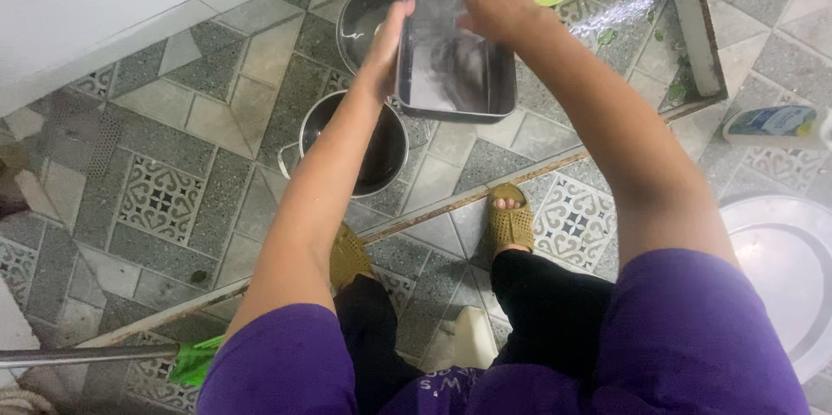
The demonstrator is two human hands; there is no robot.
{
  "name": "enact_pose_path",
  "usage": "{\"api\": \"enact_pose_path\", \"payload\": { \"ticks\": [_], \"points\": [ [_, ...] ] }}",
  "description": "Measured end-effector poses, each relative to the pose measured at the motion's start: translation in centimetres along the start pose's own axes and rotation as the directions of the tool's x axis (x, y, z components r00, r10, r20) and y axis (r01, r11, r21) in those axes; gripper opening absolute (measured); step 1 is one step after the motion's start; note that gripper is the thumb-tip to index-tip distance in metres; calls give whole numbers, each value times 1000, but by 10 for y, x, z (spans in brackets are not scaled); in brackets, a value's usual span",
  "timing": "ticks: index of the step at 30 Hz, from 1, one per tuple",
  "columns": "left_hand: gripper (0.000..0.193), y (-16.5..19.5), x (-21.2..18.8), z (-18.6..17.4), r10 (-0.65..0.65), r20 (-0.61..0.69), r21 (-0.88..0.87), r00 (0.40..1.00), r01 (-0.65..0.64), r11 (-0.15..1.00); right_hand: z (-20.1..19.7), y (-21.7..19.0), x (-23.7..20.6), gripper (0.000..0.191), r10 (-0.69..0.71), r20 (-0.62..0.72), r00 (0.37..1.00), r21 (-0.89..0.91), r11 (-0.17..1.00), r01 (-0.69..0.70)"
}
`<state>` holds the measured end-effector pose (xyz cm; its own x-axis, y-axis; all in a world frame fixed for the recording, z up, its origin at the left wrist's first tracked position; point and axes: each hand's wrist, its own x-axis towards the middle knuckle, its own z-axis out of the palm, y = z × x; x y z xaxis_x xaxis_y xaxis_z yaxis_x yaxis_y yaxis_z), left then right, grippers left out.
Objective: The person sits on the floor at a low tap and washes dishes. They rinse and scrub a plastic container, then a rectangular metal tray, pouring water out between rinses, and place cleaned items into a red basin. They finish by rinsing a pot lid and holding their hands up.
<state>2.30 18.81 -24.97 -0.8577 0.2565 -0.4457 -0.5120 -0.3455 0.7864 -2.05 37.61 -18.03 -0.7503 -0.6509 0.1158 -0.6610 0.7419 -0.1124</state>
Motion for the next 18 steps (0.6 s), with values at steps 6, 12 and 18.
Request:
{"api": "enact_pose_path", "payload": {
  "ticks": [6,12,18],
  "points": [
    [51,18,-33,3,-172,17,47,985,171,984,15,14,23,53,-5,258,966,212,976,-52],
    [36,25,-55,-3,-155,125,-152,980,174,973,18,10,29,27,-115,313,943,181,982,60],
    [38,19,-13,-17,-140,192,-56,971,154,987,10,19,29,27,-84,243,966,423,906,-27]
  ]
}}
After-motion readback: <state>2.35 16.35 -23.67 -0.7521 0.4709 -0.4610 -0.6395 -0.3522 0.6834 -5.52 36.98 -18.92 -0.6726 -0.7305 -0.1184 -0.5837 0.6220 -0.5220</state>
